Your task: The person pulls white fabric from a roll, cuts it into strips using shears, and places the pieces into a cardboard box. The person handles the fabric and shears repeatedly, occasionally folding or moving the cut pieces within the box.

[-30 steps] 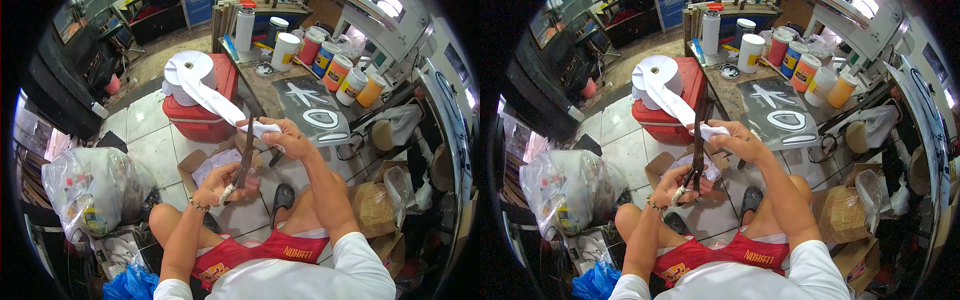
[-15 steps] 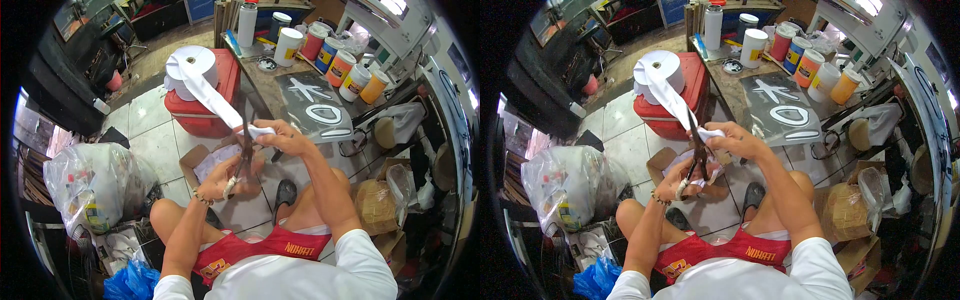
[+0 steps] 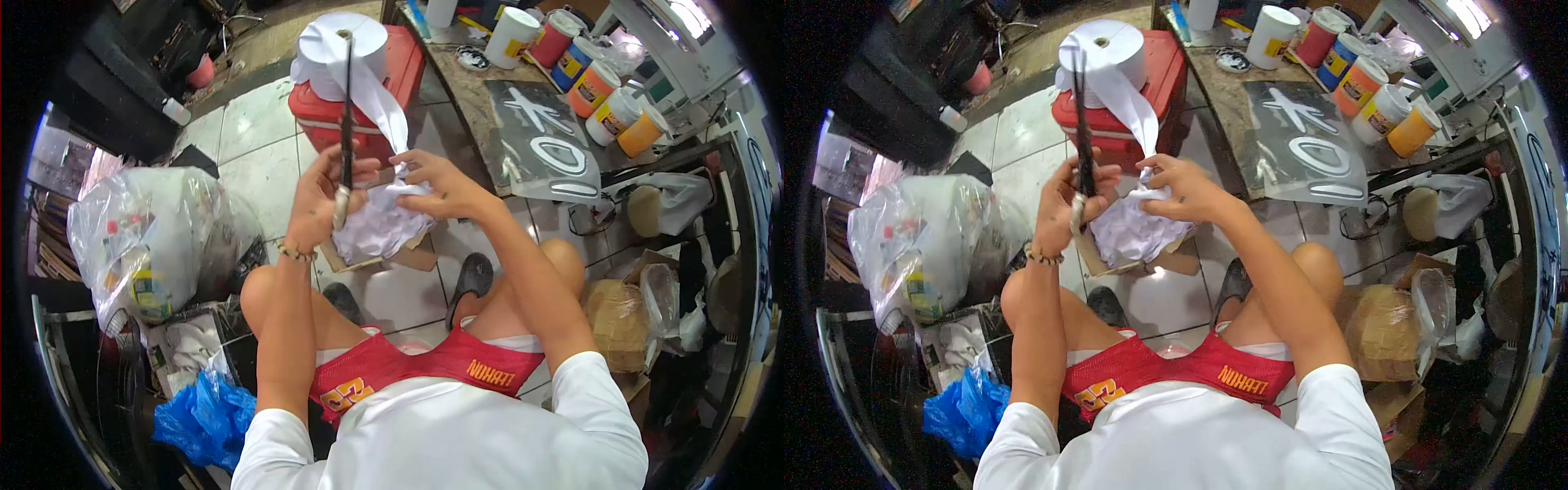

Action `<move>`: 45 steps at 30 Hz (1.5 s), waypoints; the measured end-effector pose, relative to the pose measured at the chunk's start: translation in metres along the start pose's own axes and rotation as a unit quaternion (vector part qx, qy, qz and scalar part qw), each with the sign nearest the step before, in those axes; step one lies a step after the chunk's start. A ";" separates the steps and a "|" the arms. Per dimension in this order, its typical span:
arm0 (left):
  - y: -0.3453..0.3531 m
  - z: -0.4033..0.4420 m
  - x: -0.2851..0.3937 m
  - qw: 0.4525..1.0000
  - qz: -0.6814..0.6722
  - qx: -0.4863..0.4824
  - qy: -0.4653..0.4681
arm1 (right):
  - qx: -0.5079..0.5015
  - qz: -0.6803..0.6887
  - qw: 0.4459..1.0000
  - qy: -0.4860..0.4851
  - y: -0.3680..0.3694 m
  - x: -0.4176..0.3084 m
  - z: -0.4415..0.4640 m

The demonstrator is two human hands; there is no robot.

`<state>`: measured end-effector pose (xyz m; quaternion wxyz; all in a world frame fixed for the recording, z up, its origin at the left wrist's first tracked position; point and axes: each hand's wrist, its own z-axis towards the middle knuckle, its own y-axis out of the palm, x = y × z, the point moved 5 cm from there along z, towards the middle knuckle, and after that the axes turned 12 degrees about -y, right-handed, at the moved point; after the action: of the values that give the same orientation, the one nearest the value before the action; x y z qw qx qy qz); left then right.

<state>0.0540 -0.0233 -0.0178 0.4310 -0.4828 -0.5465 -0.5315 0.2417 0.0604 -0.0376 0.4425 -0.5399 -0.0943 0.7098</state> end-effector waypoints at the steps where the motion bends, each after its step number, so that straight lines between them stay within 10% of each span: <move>1: -0.009 -0.001 0.003 1.000 -0.006 0.013 0.011 | -0.008 -0.041 0.999 -0.009 0.012 -0.001 0.006; 14: -0.060 -0.008 0.012 0.975 -0.096 0.189 0.060 | 0.256 0.074 0.943 0.199 0.005 0.062 0.007; 16: -0.067 -0.005 0.009 0.972 -0.108 0.200 0.068 | 0.203 0.092 0.898 0.379 0.007 0.074 -0.014; 21: -0.077 0.000 0.004 0.962 -0.126 0.235 0.055 | -0.054 0.054 0.910 0.407 0.005 0.058 -0.007; 30: -0.085 -0.003 0.001 0.956 -0.109 0.271 0.024 | 0.193 -0.013 0.981 -0.012 -0.146 -0.065 0.180; 36: -0.096 0.001 -0.009 0.954 -0.128 0.270 -0.017 | 0.170 0.054 0.982 -0.058 -0.197 -0.138 0.184; 45: -0.088 0.004 -0.007 0.958 -0.126 0.258 -0.001 | -0.098 0.019 0.953 0.286 0.037 0.061 0.018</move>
<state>-0.0310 -0.0166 -0.0394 0.4700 -0.2829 -0.7217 -0.4222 0.2050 0.0889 -0.0948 0.3818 -0.7629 -0.0225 0.5212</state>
